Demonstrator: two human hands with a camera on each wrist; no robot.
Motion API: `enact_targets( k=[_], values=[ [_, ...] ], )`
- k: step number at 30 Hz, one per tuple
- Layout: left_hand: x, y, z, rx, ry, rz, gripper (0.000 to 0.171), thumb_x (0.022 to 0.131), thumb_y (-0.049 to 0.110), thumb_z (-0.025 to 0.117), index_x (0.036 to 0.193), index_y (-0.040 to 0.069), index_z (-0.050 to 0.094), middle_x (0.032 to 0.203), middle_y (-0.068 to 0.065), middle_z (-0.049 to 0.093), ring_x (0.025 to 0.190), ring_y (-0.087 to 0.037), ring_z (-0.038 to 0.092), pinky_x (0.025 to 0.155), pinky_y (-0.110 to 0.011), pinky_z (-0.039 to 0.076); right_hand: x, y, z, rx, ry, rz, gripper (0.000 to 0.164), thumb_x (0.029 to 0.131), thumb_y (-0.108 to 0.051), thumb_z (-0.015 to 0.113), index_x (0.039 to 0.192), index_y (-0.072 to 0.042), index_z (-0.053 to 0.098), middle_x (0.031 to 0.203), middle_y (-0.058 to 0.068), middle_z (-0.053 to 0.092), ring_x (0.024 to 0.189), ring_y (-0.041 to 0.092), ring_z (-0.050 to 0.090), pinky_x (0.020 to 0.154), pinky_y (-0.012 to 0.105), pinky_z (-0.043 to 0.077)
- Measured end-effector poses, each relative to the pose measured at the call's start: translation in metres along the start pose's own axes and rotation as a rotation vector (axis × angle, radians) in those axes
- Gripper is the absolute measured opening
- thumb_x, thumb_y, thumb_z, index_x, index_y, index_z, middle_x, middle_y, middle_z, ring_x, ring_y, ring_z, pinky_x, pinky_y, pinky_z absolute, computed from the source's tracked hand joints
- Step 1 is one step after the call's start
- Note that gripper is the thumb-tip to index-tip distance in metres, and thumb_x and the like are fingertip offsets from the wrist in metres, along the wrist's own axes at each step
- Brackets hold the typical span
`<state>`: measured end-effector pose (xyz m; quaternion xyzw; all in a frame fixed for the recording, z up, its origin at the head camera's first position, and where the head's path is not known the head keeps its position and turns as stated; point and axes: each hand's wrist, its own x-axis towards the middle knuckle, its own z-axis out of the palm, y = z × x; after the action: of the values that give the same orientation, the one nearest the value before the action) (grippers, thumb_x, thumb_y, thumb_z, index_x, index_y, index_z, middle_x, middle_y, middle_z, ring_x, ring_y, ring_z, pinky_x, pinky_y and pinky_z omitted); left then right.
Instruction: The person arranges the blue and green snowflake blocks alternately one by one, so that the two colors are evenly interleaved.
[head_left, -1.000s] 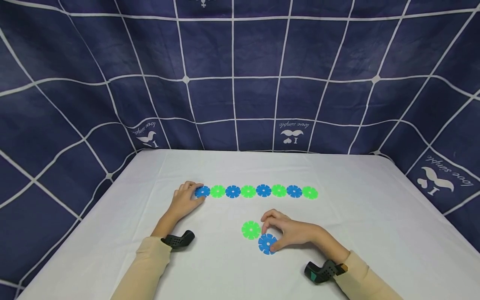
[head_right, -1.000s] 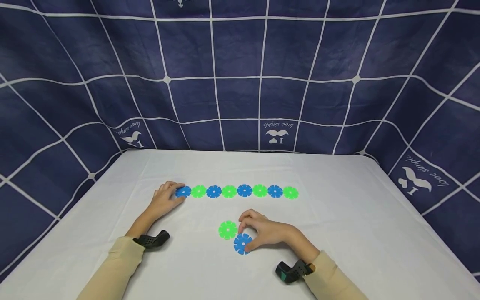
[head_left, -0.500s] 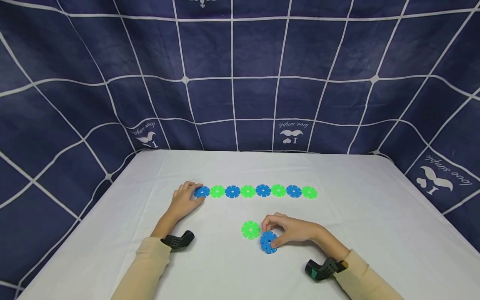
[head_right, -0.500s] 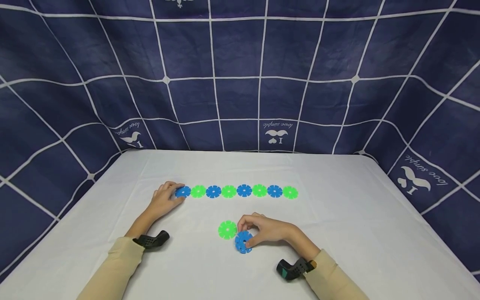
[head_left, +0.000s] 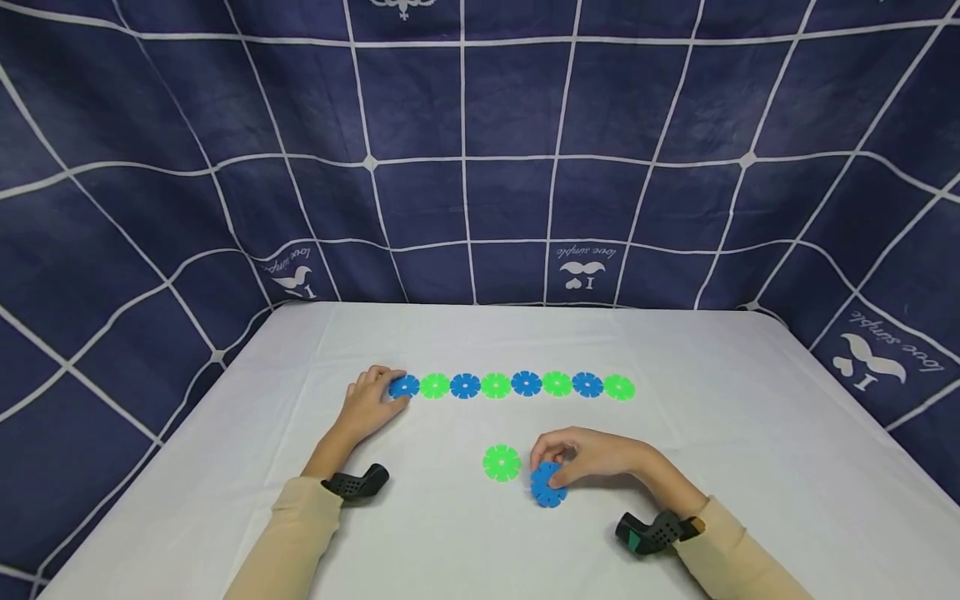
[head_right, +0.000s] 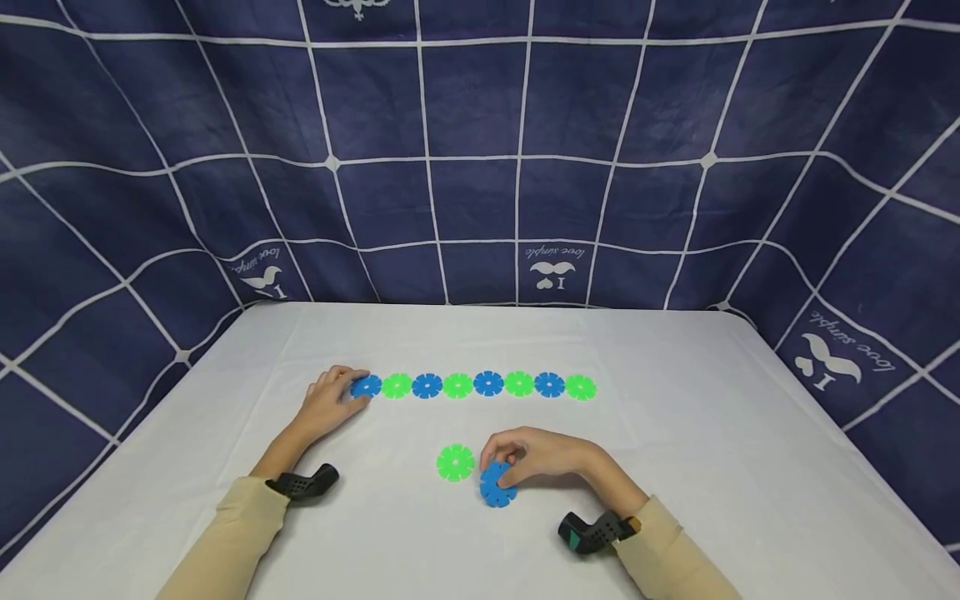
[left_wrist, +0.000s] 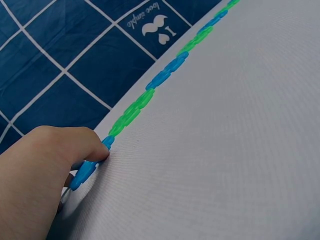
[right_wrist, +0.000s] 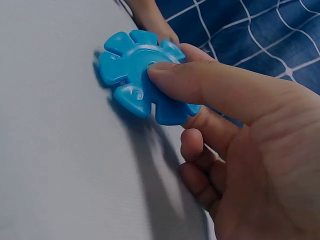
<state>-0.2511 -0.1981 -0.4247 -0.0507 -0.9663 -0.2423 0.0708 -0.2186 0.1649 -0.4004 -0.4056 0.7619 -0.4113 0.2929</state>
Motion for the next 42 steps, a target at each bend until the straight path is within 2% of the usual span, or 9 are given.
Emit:
enact_targets(
  k=[11,16,19,22,25,28,30,36,42],
  values=[
    [-0.001,-0.001,-0.001,-0.003,0.013,0.010,0.053,0.082,0.033,0.057,0.128,0.008,0.049,0.126,-0.017,0.045,0.117,-0.033,0.039,0.088,-0.047,0.028,-0.011,0.000,-0.026,0.018,0.080,0.019,0.023,0.080,-0.011,0.063,0.103,-0.011,0.060,0.093,-0.002,0.059,0.079,0.004,0.049,0.070,0.022,0.042],
    [-0.001,-0.001,-0.001,0.001,0.020,0.009,0.053,0.082,0.033,0.057,0.128,0.008,0.049,0.125,-0.016,0.045,0.116,-0.032,0.039,0.088,-0.046,0.028,-0.020,0.007,-0.040,0.050,0.131,0.041,0.025,0.082,-0.007,0.060,0.107,-0.007,0.057,0.084,-0.007,0.053,0.072,0.003,0.046,0.065,0.021,0.039],
    [-0.001,-0.001,-0.001,0.002,0.014,-0.002,0.053,0.082,0.033,0.057,0.128,0.008,0.049,0.126,-0.016,0.045,0.116,-0.032,0.039,0.088,-0.047,0.028,-0.027,0.013,-0.048,0.093,0.166,0.053,0.025,0.083,-0.005,0.057,0.108,-0.005,0.054,0.084,-0.006,0.056,0.074,0.004,0.050,0.068,0.022,0.040],
    [-0.001,-0.001,0.000,0.000,0.009,-0.010,0.053,0.082,0.033,0.057,0.128,0.009,0.049,0.126,-0.016,0.044,0.117,-0.032,0.038,0.089,-0.047,0.028,-0.033,0.019,-0.055,0.138,0.211,0.064,0.023,0.084,-0.006,0.057,0.107,-0.007,0.053,0.090,-0.006,0.058,0.078,0.004,0.054,0.072,0.023,0.043],
    [-0.001,-0.001,0.000,-0.002,0.010,-0.009,0.053,0.082,0.033,0.057,0.128,0.008,0.049,0.126,-0.016,0.044,0.117,-0.032,0.038,0.089,-0.047,0.028,-0.039,0.026,-0.062,0.147,0.265,0.060,0.022,0.085,-0.008,0.056,0.107,-0.009,0.051,0.088,-0.006,0.058,0.076,0.004,0.054,0.071,0.025,0.043],
    [-0.001,-0.001,0.000,-0.004,0.010,-0.008,0.053,0.082,0.033,0.057,0.128,0.008,0.049,0.126,-0.016,0.044,0.117,-0.032,0.038,0.089,-0.047,0.028,-0.045,0.033,-0.068,0.138,0.337,0.057,0.025,0.086,-0.009,0.056,0.110,-0.005,0.048,0.082,-0.007,0.057,0.072,0.004,0.053,0.070,0.026,0.043],
    [-0.001,-0.001,0.000,-0.005,0.009,-0.007,0.053,0.082,0.033,0.057,0.128,0.008,0.049,0.126,-0.016,0.044,0.117,-0.032,0.038,0.089,-0.046,0.027,-0.050,0.037,-0.071,0.136,0.400,0.089,0.028,0.086,-0.011,0.057,0.111,-0.003,0.046,0.078,-0.008,0.056,0.071,0.005,0.052,0.071,0.027,0.041],
    [-0.001,-0.001,0.000,-0.006,0.007,-0.001,0.053,0.082,0.033,0.057,0.128,0.008,0.049,0.126,-0.016,0.044,0.117,-0.032,0.038,0.089,-0.046,0.027,-0.062,0.050,-0.080,0.129,0.615,0.245,0.032,0.085,-0.020,0.060,0.113,-0.010,0.047,0.080,-0.010,0.058,0.073,0.007,0.052,0.073,0.028,0.040],
    [0.000,0.000,0.000,-0.001,0.011,0.005,0.053,0.082,0.032,0.057,0.128,0.008,0.049,0.126,-0.016,0.044,0.117,-0.032,0.038,0.089,-0.047,0.027,-0.074,0.061,-0.084,0.106,0.782,0.278,0.036,0.086,-0.025,0.059,0.116,-0.011,0.044,0.078,-0.012,0.056,0.071,0.006,0.051,0.065,0.023,0.044]
  ],
)
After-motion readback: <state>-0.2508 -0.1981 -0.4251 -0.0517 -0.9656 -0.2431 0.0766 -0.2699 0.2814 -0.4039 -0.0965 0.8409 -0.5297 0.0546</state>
